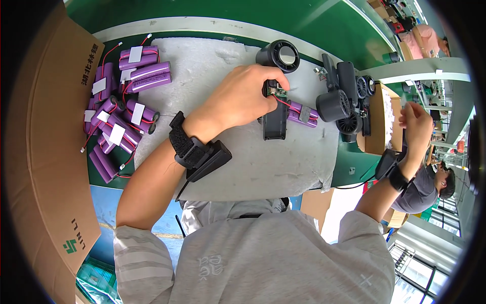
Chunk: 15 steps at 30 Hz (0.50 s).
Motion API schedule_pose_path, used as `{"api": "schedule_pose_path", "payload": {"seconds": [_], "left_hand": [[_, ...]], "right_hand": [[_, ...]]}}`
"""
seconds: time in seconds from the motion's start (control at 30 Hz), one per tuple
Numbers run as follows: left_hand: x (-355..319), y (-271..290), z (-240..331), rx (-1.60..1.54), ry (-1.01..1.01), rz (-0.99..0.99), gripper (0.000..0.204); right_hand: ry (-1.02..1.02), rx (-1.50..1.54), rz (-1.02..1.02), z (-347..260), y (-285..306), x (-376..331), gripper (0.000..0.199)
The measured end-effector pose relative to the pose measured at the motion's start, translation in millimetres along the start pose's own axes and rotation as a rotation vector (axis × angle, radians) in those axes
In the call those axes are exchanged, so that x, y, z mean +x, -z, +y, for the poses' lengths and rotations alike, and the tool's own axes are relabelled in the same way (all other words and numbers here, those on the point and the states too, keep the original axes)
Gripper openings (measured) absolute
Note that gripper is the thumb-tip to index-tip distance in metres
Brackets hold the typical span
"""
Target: The person connects a battery pack to a circuit board inside a handheld fan housing and presses the batteries into the casing. They then set the assembled fan aside and repeat the process with another housing and battery pack.
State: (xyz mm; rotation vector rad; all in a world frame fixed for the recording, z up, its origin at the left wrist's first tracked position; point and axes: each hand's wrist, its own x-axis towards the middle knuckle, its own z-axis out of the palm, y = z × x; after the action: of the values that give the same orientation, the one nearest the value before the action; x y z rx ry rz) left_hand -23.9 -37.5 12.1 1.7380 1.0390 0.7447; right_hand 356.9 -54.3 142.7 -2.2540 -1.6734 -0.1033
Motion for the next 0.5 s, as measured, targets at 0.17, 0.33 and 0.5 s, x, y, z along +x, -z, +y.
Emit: {"api": "schedule_pose_path", "payload": {"seconds": [0.17, 0.33, 0.5], "left_hand": [[-1, 0, -1, 0.026, 0.004, -0.013, 0.025], [3, -7, -1, 0.013, 0.001, -0.017, 0.027], [3, -8, -6, -0.061, 0.02, 0.01, 0.029]], "right_hand": [[-0.095, -0.007, -0.02, 60, -24, 1, 0.032], [0.245, 0.59, -0.405, -45, -30, -54, 0.035], [0.785, 0.324, -0.394, -129, -84, -106, 0.059]]}}
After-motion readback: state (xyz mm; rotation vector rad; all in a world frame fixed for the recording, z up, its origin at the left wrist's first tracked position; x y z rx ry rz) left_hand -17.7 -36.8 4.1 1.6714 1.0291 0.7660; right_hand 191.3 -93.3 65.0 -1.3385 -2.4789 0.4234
